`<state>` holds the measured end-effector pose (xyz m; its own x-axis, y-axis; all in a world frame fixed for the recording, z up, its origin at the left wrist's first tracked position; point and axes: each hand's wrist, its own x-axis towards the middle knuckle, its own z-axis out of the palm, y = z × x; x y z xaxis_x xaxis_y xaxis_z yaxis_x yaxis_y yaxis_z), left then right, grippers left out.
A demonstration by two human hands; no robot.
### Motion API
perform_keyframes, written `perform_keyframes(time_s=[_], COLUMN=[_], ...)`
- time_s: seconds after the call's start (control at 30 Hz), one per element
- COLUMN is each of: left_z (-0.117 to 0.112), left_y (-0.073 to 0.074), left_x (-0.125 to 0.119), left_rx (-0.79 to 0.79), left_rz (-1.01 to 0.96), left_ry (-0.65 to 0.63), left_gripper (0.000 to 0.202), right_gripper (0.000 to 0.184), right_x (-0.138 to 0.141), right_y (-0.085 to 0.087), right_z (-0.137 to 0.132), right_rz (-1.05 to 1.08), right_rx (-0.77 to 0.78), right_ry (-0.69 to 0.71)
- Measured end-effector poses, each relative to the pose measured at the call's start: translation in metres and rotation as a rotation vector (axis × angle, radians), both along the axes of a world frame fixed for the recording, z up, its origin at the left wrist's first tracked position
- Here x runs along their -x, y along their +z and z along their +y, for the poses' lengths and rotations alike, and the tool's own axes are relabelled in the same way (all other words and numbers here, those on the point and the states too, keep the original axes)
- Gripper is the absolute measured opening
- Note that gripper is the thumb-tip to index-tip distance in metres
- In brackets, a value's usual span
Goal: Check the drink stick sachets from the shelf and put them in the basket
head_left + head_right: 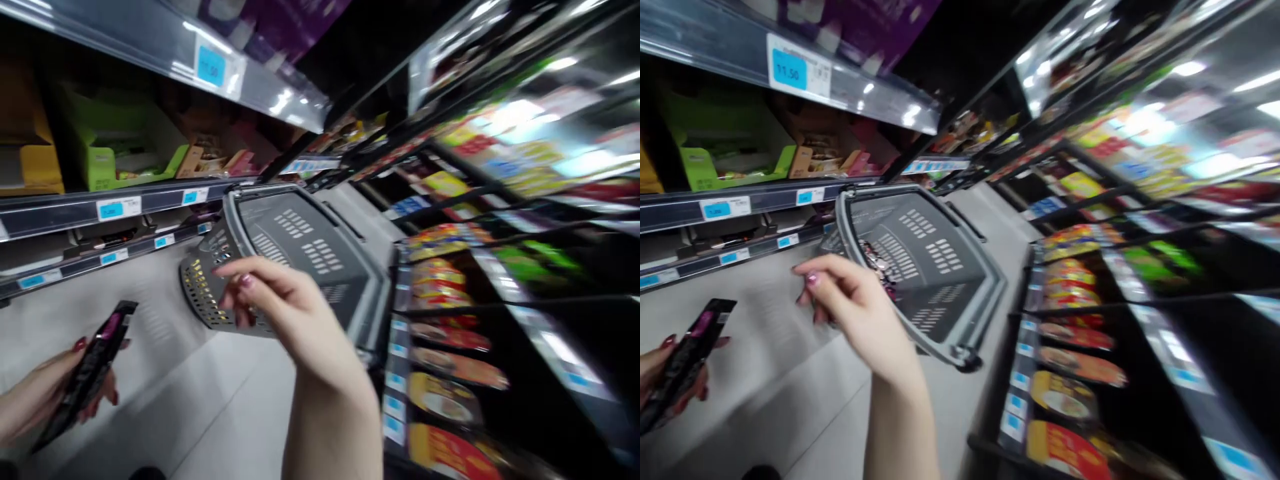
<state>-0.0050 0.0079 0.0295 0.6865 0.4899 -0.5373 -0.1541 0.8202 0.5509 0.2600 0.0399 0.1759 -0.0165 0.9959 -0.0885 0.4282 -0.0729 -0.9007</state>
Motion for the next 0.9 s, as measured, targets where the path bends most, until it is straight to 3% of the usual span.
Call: perform_keyframes(time_s=[0.1, 0.23, 0.37, 0.53, 0.67, 0.8, 0.9], left_z=[0.000, 0.000, 0.006, 0.016, 0.022, 0.024, 0.022], left_y=[0.002, 0.009, 0.021, 0.031, 0.036, 0.037, 0.029], left_x=[-0.002, -0.006, -0.004, 0.004, 0.003, 0.003, 0.004], left_rx=[-0.141, -0.572, -0.938, -1.133, -1.132, -0.875, -0.685], left_rz=[-0.054, 0.257, 0.643, 0.870, 0.852, 0.662, 0.526], left_ry=[-0.069, -0.090, -0.151, -0.299, -0.336, -0.420, -0.424], left_gripper=[0.055, 0.042, 0.035, 0.016, 0.017, 0.016, 0.009], right_gripper=[0.035, 0.039, 0.022, 0.024, 0.026, 0.029, 0.030], right_x=[0.046, 0.070, 0.067, 0.062, 0.060, 0.050, 0.042], right_y=[-0.042, -0.080, -0.086, -0.084, -0.085, -0.083, -0.082], right_z=[-0.007, -0.007, -0.009, -0.016, -0.018, -0.016, -0.015], right_rz=[0.037, 0.194, 0.196, 0.157, 0.128, 0.090, 0.064], right_rx=[0.142, 0.365, 0.441, 0.384, 0.373, 0.343, 0.329], right_ry=[0.082, 0.160, 0.157, 0.099, 0.055, 0.033, 0.060])
